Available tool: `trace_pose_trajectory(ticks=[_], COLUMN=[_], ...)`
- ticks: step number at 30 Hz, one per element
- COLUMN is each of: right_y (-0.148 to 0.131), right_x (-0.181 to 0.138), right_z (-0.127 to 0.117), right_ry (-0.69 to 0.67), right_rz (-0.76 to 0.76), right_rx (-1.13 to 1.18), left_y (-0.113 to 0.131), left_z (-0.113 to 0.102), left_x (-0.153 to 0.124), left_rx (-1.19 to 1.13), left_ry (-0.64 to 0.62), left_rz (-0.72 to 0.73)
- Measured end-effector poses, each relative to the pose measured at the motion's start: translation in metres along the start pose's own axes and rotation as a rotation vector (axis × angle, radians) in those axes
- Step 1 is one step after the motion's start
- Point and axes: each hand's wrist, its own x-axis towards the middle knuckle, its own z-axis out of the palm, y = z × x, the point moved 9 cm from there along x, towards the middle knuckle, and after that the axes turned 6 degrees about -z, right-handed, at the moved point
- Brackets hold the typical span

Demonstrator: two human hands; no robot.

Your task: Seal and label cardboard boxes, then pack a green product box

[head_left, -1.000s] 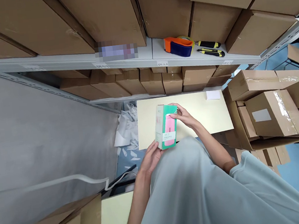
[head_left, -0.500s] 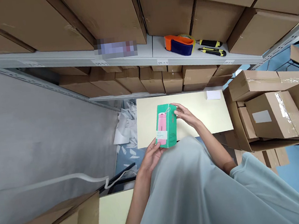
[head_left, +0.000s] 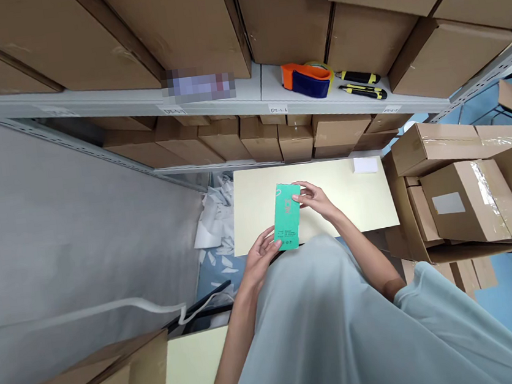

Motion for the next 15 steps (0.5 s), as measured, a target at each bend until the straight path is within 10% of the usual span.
trace_pose_trajectory(ticks=[15], right_y=[-0.027], right_x=[0.001], right_z=[0.016], right_ry=[-0.259], right_rz=[-0.056], right_rx=[0.073], left_y=[-0.02], left_z=[0.001], left_x=[0.001], left_rx=[-0.339], left_ry=[-0.157], left_rz=[-0.187])
